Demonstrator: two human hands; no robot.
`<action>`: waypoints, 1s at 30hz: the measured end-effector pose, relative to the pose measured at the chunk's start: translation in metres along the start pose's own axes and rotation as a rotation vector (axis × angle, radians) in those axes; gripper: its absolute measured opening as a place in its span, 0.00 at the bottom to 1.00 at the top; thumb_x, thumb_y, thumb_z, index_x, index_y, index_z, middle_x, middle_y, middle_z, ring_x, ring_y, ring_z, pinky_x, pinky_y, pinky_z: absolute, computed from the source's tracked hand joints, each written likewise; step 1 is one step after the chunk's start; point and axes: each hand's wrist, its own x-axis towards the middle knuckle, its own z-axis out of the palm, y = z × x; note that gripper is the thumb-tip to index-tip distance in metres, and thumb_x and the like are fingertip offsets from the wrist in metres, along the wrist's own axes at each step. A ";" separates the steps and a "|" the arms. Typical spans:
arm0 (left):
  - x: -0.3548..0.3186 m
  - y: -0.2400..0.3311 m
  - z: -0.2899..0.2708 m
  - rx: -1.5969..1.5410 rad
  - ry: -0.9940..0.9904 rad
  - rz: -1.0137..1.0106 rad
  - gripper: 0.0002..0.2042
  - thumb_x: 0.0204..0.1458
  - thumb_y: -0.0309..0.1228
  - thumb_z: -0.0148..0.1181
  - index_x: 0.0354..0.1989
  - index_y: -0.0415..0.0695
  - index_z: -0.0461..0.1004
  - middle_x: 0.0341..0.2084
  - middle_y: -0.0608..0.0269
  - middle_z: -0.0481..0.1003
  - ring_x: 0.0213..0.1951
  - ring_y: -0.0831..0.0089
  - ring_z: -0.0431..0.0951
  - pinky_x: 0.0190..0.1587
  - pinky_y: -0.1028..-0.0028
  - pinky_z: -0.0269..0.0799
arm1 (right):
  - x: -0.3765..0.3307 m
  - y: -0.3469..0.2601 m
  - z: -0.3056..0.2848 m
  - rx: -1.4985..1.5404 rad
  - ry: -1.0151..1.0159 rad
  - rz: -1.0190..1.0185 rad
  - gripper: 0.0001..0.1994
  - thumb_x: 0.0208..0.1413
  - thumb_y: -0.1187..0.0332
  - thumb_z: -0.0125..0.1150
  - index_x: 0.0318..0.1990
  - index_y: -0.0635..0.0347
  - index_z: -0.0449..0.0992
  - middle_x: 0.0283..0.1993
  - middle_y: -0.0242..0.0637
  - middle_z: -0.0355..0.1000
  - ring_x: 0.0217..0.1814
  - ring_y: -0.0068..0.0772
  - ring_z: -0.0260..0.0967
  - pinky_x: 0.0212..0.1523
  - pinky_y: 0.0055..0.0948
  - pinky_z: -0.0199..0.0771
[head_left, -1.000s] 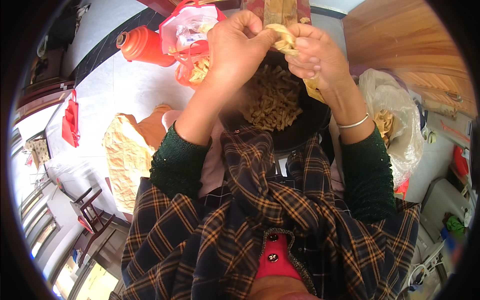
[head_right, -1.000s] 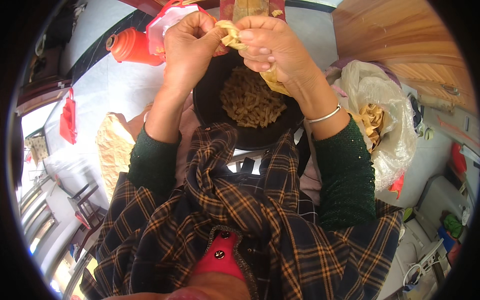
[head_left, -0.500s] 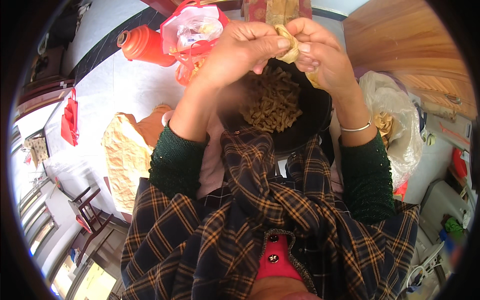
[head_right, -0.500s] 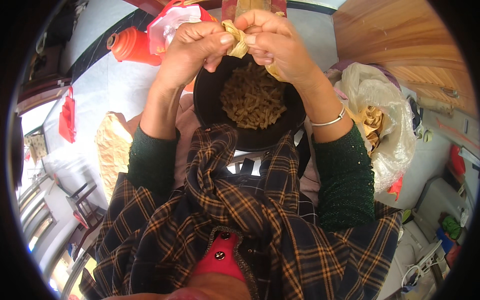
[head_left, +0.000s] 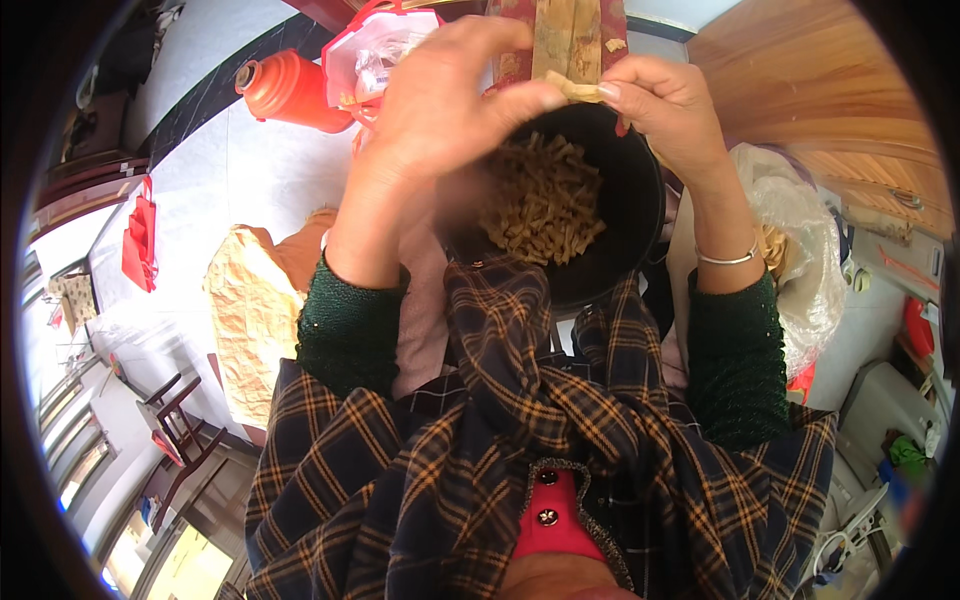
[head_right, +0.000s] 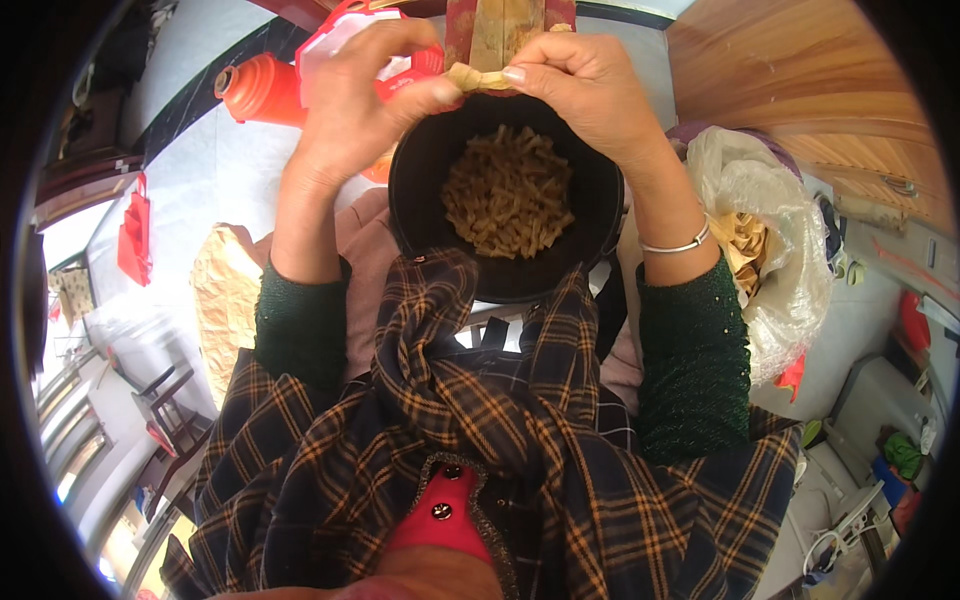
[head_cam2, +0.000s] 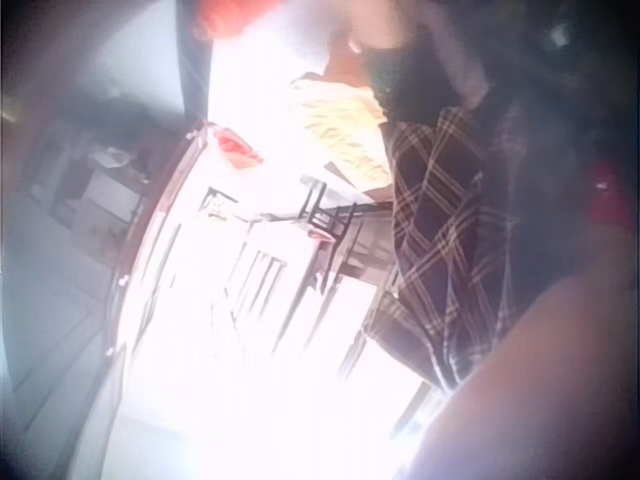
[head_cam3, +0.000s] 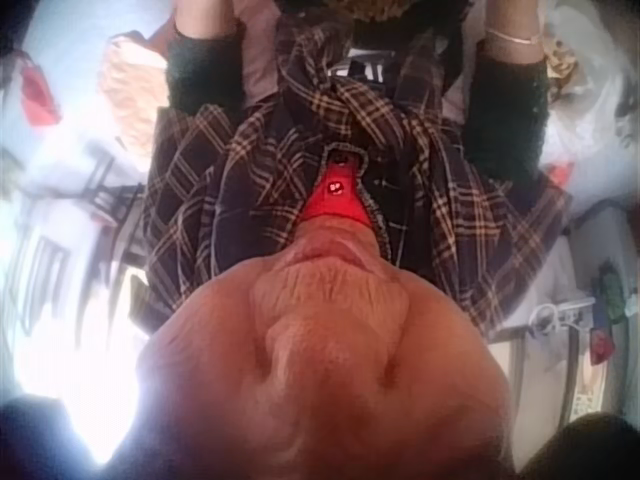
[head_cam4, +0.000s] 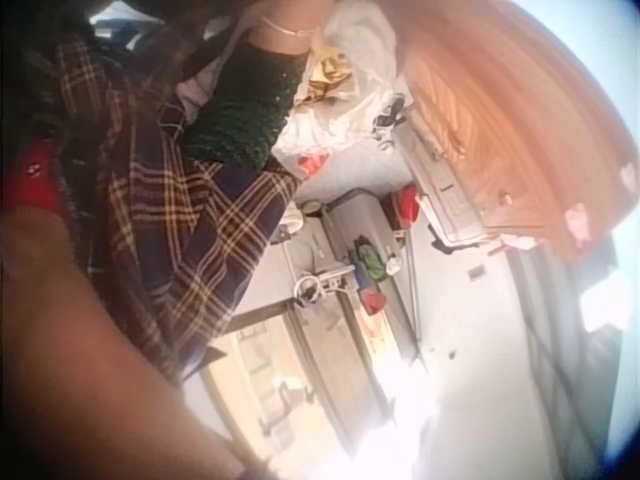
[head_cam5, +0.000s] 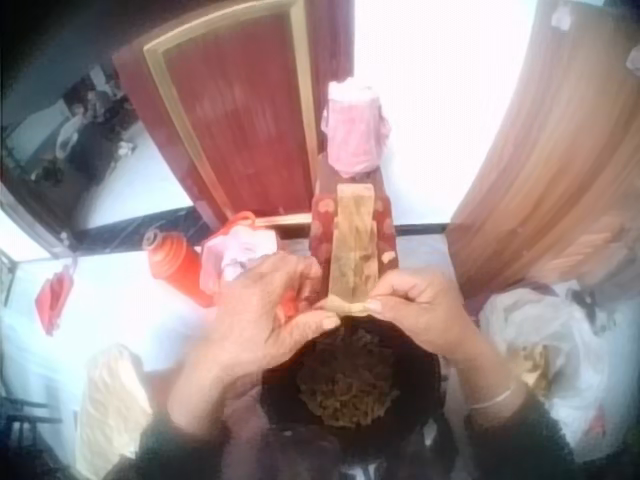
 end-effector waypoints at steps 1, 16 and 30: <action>-0.001 0.004 0.006 0.221 0.029 0.119 0.12 0.48 0.32 0.66 0.38 0.43 0.75 0.28 0.61 0.76 0.31 0.64 0.76 0.35 0.69 0.71 | 0.001 0.000 0.004 -0.027 -0.009 -0.003 0.08 0.55 0.69 0.61 0.28 0.63 0.77 0.20 0.21 0.64 0.23 0.10 0.55 0.23 0.16 0.55; 0.035 -0.033 0.035 0.341 -0.113 -0.289 0.12 0.53 0.45 0.57 0.43 0.56 0.75 0.24 0.57 0.77 0.32 0.55 0.78 0.34 0.60 0.71 | 0.042 0.020 -0.012 -0.418 0.302 0.083 0.11 0.57 0.65 0.56 0.29 0.64 0.75 0.19 0.29 0.66 0.22 0.18 0.61 0.25 0.24 0.63; 0.004 0.000 0.063 -0.355 -0.005 -0.489 0.24 0.61 0.49 0.46 0.36 0.37 0.76 0.24 0.52 0.78 0.22 0.58 0.78 0.29 0.66 0.75 | 0.020 0.006 0.028 0.688 -0.037 0.433 0.11 0.62 0.63 0.51 0.38 0.61 0.74 0.22 0.28 0.64 0.18 0.13 0.56 0.16 0.16 0.57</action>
